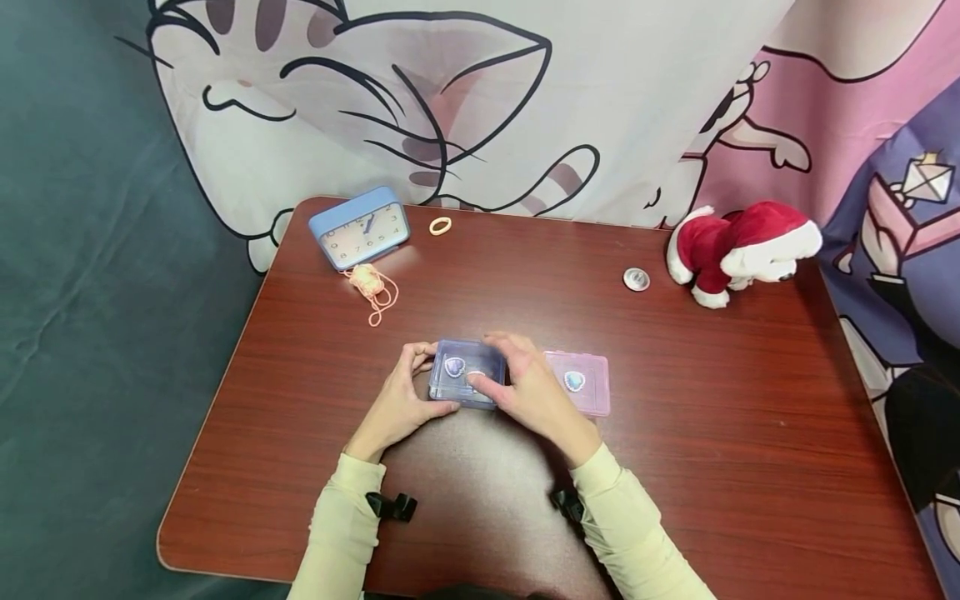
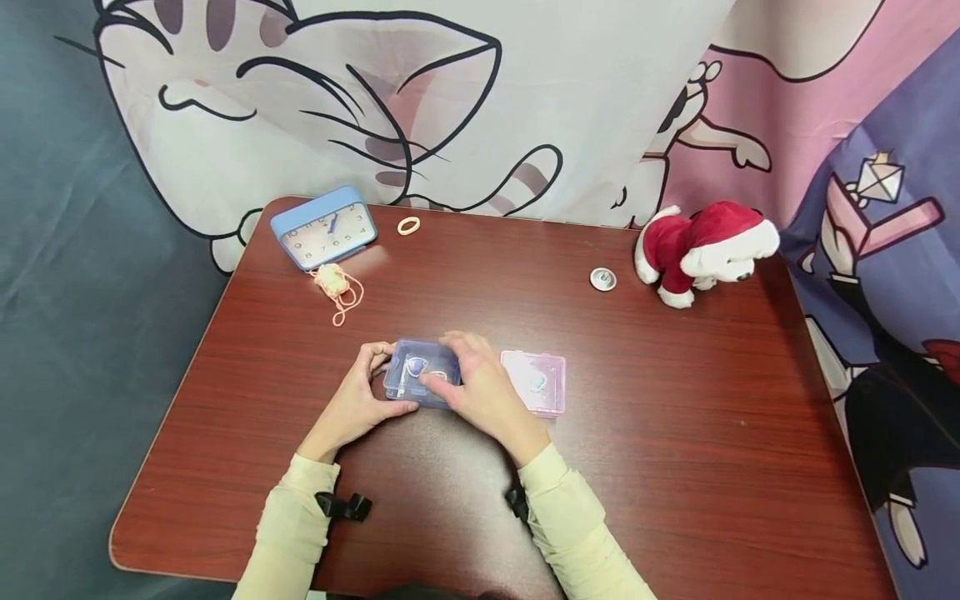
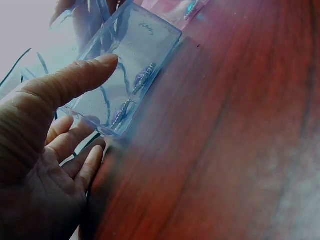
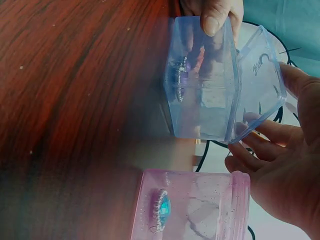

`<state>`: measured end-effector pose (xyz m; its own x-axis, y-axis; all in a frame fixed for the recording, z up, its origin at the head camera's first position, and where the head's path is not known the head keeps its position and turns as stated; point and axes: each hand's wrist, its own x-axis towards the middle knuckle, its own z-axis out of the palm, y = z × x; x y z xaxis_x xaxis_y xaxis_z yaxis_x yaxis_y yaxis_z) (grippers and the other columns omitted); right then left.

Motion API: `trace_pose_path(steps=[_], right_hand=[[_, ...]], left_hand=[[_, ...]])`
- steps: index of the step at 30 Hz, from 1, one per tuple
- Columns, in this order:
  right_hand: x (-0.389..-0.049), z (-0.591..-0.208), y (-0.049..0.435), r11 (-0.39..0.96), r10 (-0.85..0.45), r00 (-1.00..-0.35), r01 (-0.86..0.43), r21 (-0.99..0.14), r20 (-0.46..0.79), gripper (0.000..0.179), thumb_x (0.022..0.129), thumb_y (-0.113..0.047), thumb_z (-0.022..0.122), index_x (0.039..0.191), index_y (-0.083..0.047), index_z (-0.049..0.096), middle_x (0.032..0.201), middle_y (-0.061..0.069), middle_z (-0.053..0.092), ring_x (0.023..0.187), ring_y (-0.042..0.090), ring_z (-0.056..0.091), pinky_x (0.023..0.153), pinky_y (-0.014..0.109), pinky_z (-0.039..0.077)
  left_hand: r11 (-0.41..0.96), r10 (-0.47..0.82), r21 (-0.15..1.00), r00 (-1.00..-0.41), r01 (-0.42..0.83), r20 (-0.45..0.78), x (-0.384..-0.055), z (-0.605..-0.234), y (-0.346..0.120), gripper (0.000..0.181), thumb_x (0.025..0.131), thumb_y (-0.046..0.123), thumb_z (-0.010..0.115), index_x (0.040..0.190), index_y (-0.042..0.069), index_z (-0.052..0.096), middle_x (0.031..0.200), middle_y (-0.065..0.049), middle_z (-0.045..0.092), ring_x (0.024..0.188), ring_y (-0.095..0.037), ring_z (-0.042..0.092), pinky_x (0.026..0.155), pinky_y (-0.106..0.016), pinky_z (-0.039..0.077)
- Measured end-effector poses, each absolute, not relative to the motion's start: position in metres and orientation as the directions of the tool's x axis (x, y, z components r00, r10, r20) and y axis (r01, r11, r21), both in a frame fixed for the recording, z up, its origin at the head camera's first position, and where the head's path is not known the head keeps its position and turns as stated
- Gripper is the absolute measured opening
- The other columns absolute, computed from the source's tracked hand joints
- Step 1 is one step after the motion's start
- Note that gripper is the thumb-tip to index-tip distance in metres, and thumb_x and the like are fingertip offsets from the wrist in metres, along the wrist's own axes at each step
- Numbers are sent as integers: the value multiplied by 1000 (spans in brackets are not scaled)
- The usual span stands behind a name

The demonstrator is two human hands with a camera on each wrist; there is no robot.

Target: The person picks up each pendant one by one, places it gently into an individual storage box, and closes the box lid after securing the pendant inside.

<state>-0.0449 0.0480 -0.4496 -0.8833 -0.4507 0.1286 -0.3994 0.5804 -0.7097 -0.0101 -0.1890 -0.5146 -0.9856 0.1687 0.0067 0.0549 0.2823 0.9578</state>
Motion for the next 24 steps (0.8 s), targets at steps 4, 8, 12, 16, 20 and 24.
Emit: trace_pose_path(steps=[4, 8, 12, 16, 20, 24], right_hand=[[-43, -452, 48, 593, -461, -881, -398, -700, 110, 61, 91, -35, 83, 138, 0, 64, 139, 15, 65, 137, 34, 54, 118, 51, 42], [-41, -453, 48, 609, -460, -883, -389, -691, 92, 63, 92, -37, 82, 139, 0, 63, 141, 15, 63, 139, 33, 52, 120, 51, 41], [-40, -453, 48, 621, -461, -884, -383, -684, 77, 66, 91, -39, 82, 140, 0, 62, 143, 15, 62, 140, 33, 52, 120, 51, 41], [-39, -454, 48, 632, -458, -886, -386, -672, 79, 68, 89, -39, 84, 140, 0, 62, 143, 15, 61, 139, 33, 52, 119, 50, 42], [-37, -455, 47, 641, -457, -885, -399, -655, 92, 69, 87, -40, 86, 139, 0, 62, 143, 15, 61, 138, 32, 53, 118, 49, 43], [-36, -456, 46, 649, -460, -882, -414, -638, 104, 72, 86, -40, 88, 140, 0, 61, 143, 16, 61, 137, 33, 53, 118, 50, 43]], left_hand=[[277, 174, 959, -985, 57, 9, -11, -515, -188, 84, 72, 4, 97, 136, 7, 44, 151, -14, 54, 138, -31, 56, 120, -42, 42], [279, 174, 959, -985, 55, 6, -10, -515, -188, 84, 72, 4, 97, 137, 7, 43, 152, -15, 54, 137, -32, 56, 119, -44, 43], [278, 171, 959, -985, 54, 6, -9, -515, -188, 85, 72, 3, 97, 137, 7, 43, 152, -16, 54, 138, -33, 56, 119, -45, 43], [281, 171, 958, -985, 56, 7, -9, -515, -188, 85, 72, 3, 97, 137, 7, 43, 151, -16, 54, 138, -33, 56, 119, -44, 43], [289, 174, 955, -985, 60, 9, -10, -516, -188, 86, 72, 3, 97, 138, 6, 42, 151, -15, 54, 139, -31, 55, 120, -44, 42], [285, 177, 956, -984, 69, 18, -10, -516, -189, 86, 72, 2, 97, 138, 5, 43, 151, -15, 54, 141, -31, 54, 120, -44, 42]])
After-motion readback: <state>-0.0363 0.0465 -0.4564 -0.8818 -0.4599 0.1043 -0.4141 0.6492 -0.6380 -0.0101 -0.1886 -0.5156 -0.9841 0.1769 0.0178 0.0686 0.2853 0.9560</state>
